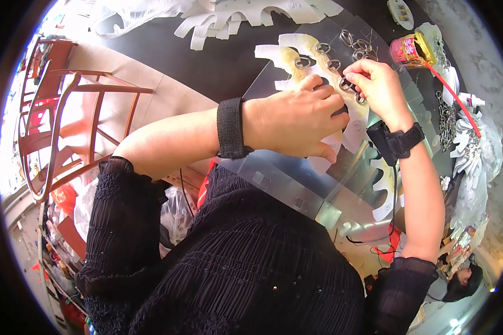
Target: Manually attaching metal eyelets or rings to shoe upper pattern pieces.
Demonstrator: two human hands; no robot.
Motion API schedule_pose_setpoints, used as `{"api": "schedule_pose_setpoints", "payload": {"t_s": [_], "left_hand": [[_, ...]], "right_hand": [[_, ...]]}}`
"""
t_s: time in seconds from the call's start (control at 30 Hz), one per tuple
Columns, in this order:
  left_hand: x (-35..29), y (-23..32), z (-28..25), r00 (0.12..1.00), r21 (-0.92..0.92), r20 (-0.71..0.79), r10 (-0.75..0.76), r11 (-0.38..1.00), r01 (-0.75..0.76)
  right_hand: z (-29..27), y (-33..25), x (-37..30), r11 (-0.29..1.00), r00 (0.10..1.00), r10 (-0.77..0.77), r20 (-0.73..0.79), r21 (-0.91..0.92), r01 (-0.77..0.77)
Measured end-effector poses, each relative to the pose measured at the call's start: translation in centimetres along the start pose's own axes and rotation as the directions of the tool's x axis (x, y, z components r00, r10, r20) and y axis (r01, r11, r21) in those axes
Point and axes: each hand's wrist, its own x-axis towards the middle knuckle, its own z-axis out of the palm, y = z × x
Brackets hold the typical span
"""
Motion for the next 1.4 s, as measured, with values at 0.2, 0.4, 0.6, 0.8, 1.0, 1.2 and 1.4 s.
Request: {"api": "schedule_pose_setpoints", "payload": {"t_s": [0.2,0.4,0.6,0.8,1.0,1.2,1.4], "left_hand": [[0.3,-0.2,-0.4,0.999,-0.001,0.033,-0.023,1.0,0.023],[0.7,-0.4,-0.6,0.999,-0.001,0.031,-0.041,0.999,0.041],[1.1,-0.4,-0.5,0.999,0.02,0.014,-0.029,0.999,0.029],[1.3,-0.6,-0.4,1.0,0.024,0.021,-0.021,0.999,0.02],[1.2,-0.6,-0.3,1.0,0.051,0.014,-0.002,0.999,0.002],[1.8,-0.7,-1.1,0.996,0.021,0.087,-0.006,1.0,0.004],[2.7,-0.6,-1.5,0.999,0.143,0.025,-0.024,0.989,0.02]], "right_hand": [[0.4,-0.1,0.0,0.995,0.996,-0.073,-0.053,-0.069,0.07],[0.4,-0.8,-0.2,0.991,0.994,-0.069,-0.08,-0.117,0.059],[0.4,-0.7,-0.2,0.986,0.994,-0.08,-0.075,-0.151,0.068],[0.6,0.0,0.0,0.918,0.946,-0.294,-0.139,-0.316,0.239],[0.5,-0.8,0.2,0.964,0.982,-0.152,-0.109,-0.235,0.123],[1.0,-0.5,0.2,0.969,0.97,-0.168,-0.174,-0.209,0.131],[0.4,-0.5,-0.1,0.943,0.974,-0.113,-0.199,-0.329,0.042]]}}
